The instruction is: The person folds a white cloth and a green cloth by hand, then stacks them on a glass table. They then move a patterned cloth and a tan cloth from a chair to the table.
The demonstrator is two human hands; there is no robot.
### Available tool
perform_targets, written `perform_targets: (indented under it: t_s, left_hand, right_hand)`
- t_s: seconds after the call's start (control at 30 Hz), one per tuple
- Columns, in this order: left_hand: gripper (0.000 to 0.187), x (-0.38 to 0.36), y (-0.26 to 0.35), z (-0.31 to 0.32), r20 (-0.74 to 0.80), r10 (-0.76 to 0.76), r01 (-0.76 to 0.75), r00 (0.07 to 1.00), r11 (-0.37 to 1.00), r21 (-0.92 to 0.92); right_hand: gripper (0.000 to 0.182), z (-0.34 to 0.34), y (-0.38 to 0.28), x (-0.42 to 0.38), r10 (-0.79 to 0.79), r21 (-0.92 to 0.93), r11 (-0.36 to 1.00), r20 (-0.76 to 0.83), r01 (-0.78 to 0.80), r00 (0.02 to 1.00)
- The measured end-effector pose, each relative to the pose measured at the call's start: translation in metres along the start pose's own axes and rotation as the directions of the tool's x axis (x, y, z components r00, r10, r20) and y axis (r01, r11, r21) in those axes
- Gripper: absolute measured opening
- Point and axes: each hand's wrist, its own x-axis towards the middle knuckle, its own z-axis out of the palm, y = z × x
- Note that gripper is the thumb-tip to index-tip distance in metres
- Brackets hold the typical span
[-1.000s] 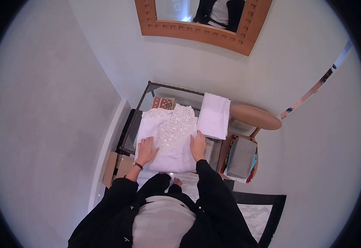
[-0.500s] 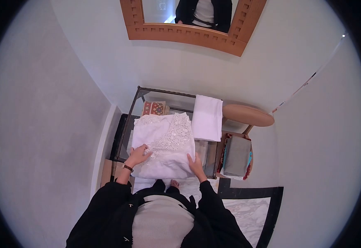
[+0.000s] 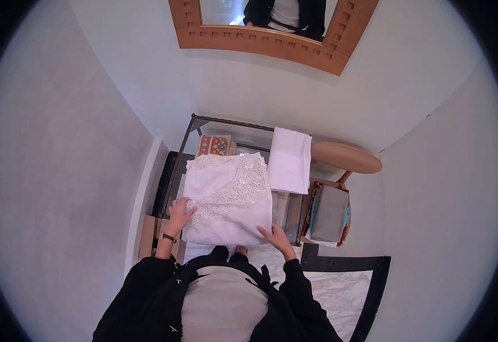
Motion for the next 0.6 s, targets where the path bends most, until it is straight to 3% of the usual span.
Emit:
perform_targets:
  t_s: [0.07,0.1,0.17,0.27,0.3,0.37,0.47,0.5,0.57,0.6]
  left_hand:
    - [0.029,-0.008,-0.012,0.002,0.012,-0.043,0.042,0.999,0.995,0.087]
    - [0.028,-0.009,-0.016,0.003,0.012,-0.055,0.054,0.998,0.998,0.041]
    - [0.027,-0.008,-0.02,0.004,0.014,-0.077,0.078,0.997,0.995,-0.054]
    - [0.028,-0.005,-0.006,-0.003,-0.071,0.006,0.0,0.997,0.997,0.083]
    - [0.03,-0.008,-0.004,-0.003,-0.129,0.003,0.001,0.992,1.0,0.025]
    - [0.034,-0.008,0.002,-0.002,-0.244,-0.01,-0.012,0.97,0.996,-0.091]
    - [0.045,-0.032,-0.005,0.003,-0.188,-0.186,0.173,0.965,0.981,-0.083]
    - [0.045,-0.041,-0.011,0.005,-0.082,-0.243,0.227,0.967,0.96,-0.162]
    - [0.046,-0.061,-0.024,0.012,0.145,-0.323,0.353,0.935,0.887,-0.299]
    - [0.045,-0.07,-0.027,0.012,0.136,-0.321,0.348,0.937,0.892,-0.29]
  right_hand:
    - [0.041,0.003,0.006,0.0,-0.039,0.099,0.994,-0.102,0.05,0.994]
    - [0.04,0.005,0.01,0.002,-0.056,0.144,0.986,-0.154,0.079,0.986]
    - [0.04,0.011,0.036,0.012,-0.072,-0.047,0.997,-0.228,0.062,0.971]
    - [0.039,0.02,0.056,0.022,-0.158,-0.241,0.967,-0.3,0.086,0.941]
    - [0.038,0.023,0.054,0.022,-0.196,-0.29,0.951,-0.312,0.103,0.93]
    - [0.042,0.021,0.049,0.02,-0.16,-0.368,0.929,-0.333,0.028,0.929]
    - [0.052,0.012,0.015,-0.004,0.012,-0.351,0.927,-0.33,-0.134,0.944]
    - [0.056,0.011,0.0,-0.012,0.086,-0.325,0.926,-0.315,-0.193,0.945]
    - [0.064,0.017,-0.014,-0.028,-0.225,-0.487,0.873,-0.352,0.028,0.909]
    - [0.069,0.019,-0.017,-0.035,-0.376,-0.566,0.814,-0.35,0.126,0.858]
